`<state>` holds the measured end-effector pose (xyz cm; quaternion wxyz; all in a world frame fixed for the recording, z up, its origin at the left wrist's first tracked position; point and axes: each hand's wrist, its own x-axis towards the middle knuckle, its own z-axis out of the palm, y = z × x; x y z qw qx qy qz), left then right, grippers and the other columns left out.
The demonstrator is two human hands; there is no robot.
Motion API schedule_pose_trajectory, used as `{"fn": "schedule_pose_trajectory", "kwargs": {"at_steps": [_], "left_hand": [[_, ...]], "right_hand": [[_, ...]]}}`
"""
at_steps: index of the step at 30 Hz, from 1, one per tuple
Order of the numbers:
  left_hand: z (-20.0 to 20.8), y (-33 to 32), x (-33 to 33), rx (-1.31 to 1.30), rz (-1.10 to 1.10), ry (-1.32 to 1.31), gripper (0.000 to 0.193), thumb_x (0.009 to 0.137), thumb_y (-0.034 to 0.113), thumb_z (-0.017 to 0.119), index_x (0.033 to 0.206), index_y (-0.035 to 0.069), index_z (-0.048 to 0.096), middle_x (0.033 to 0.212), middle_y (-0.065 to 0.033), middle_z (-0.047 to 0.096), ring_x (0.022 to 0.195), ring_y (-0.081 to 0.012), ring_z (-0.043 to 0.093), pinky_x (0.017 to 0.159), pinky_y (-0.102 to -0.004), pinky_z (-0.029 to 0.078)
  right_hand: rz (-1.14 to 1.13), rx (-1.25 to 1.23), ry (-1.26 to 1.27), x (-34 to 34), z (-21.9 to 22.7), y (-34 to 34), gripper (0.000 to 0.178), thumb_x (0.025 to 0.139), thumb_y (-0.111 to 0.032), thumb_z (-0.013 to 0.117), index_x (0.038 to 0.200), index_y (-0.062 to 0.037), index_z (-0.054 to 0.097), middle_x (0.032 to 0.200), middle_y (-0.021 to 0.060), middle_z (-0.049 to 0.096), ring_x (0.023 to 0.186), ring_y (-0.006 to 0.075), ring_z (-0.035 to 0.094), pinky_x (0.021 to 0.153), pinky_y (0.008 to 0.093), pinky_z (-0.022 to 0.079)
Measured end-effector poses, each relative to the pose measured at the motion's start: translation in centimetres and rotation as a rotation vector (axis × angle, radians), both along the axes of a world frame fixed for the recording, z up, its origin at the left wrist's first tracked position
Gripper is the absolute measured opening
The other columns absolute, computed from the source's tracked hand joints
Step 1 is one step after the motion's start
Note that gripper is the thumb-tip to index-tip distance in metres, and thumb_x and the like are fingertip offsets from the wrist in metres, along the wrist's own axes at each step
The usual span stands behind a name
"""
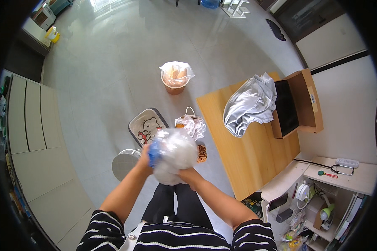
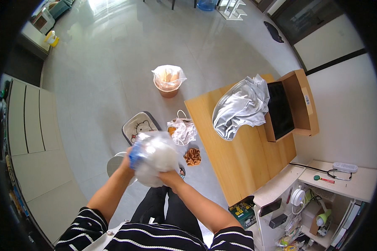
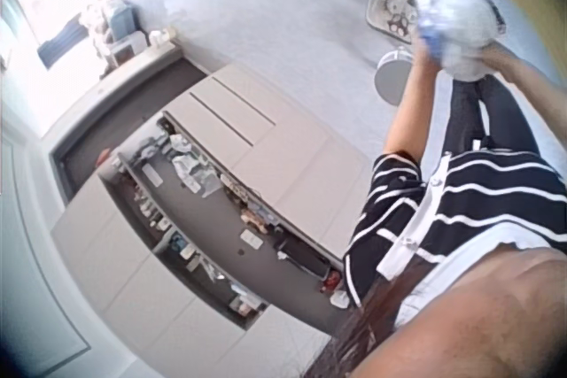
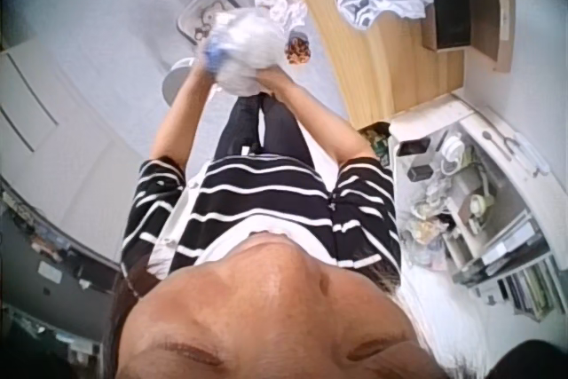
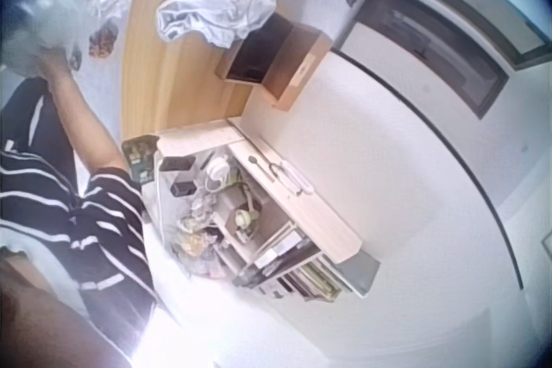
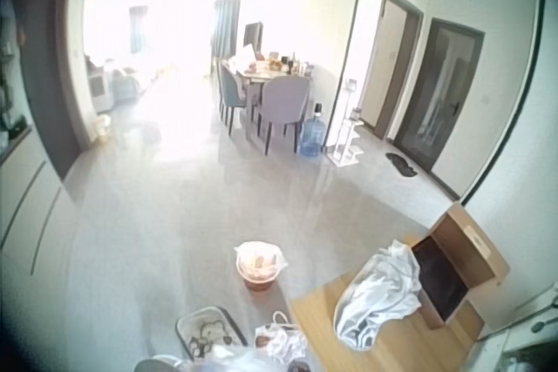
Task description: The person cleans a tiled floor using a brown cloth, moving a green cardboard box and a white plastic jug to access areas underneath. They wipe the floor in multiple sections, including under a wooden board and near a metal frame, and place plastic bags into a white tote bag.
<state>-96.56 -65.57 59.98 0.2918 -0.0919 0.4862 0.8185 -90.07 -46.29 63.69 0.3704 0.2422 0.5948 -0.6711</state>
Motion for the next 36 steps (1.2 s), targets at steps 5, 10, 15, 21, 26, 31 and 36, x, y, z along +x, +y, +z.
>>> {"fn": "schedule_pose_trajectory", "kwargs": {"at_steps": [5,10,15,21,26,31,36], "left_hand": [[6.9,-1.2,0.7,0.512,0.285,-0.220,0.072,0.087,0.058,0.059,0.139,0.009,0.046,0.133,-0.0136,0.056,0.121,-0.0319,0.055,0.100,-0.0500,0.048],[4.7,3.2,2.3,0.387,0.388,-0.310,0.043,0.099,0.038,0.049,0.131,0.010,0.054,0.123,-0.0071,0.062,0.111,-0.0264,0.059,0.091,-0.0433,0.052],[5.5,9.1,3.7,0.485,0.261,-0.457,0.045,0.095,0.038,0.055,0.131,0.010,0.054,0.123,-0.0100,0.062,0.109,-0.0274,0.061,0.090,-0.0440,0.054],[8.4,13.4,4.8,0.161,-0.067,-0.282,0.041,0.093,0.030,0.060,0.128,0.008,0.055,0.120,-0.0126,0.063,0.103,-0.0267,0.065,0.086,-0.0418,0.057],[8.8,17.7,8.8,-0.028,-0.277,-0.116,0.014,0.092,0.009,0.055,0.100,0.004,0.065,0.092,-0.0037,0.066,0.082,-0.0156,0.065,0.067,-0.0290,0.055],[14.5,23.6,16.5,-0.295,-0.571,1.305,0.017,0.078,0.009,0.063,0.093,0.000,0.062,0.102,-0.0159,0.062,0.093,-0.0306,0.063,0.079,-0.0366,0.050],[13.3,24.2,22.4,-0.173,-0.770,1.669,0.022,0.075,0.012,0.064,0.095,0.004,0.061,0.108,-0.0155,0.058,0.105,-0.0395,0.056,0.083,-0.0469,0.048]], "right_hand": [[-0.335,-0.349,0.343,-0.2,7.2,3.4,0.052,0.089,-0.009,0.069,0.135,-0.0008,0.045,0.120,0.0131,0.059,0.106,0.0171,0.059,0.091,0.0309,0.049],[-0.924,0.184,0.811,3.4,5.4,5.7,0.057,0.092,-0.011,0.068,0.140,-0.0036,0.037,0.122,0.0131,0.054,0.110,0.0216,0.059,0.095,0.0348,0.049],[-0.768,-0.198,0.408,7.4,7.4,10.0,0.090,0.087,-0.051,0.067,0.153,-0.0122,0.020,0.143,0.0092,0.038,0.128,0.0247,0.042,0.108,0.0462,0.037],[-0.817,-0.652,0.410,14.5,8.8,15.3,0.109,0.084,-0.055,0.070,0.157,-0.0181,-0.002,0.161,0.0085,0.009,0.146,0.0286,0.017,0.115,0.0471,0.026],[-0.820,-0.185,0.483,20.0,12.0,15.4,0.114,0.082,-0.045,0.077,0.157,-0.0147,-0.003,0.159,0.0131,0.013,0.146,0.0300,0.016,0.116,0.0451,0.022],[-1.235,-0.176,0.449,24.0,12.7,11.6,0.117,0.075,-0.039,0.084,0.155,-0.0111,0.004,0.152,0.0150,0.025,0.142,0.0300,0.023,0.115,0.0440,0.024],[-1.451,-0.177,0.407,29.6,13.3,8.9,0.117,0.072,-0.041,0.087,0.152,-0.0083,0.007,0.144,0.0139,0.033,0.137,0.0291,0.030,0.112,0.0441,0.029]]}}
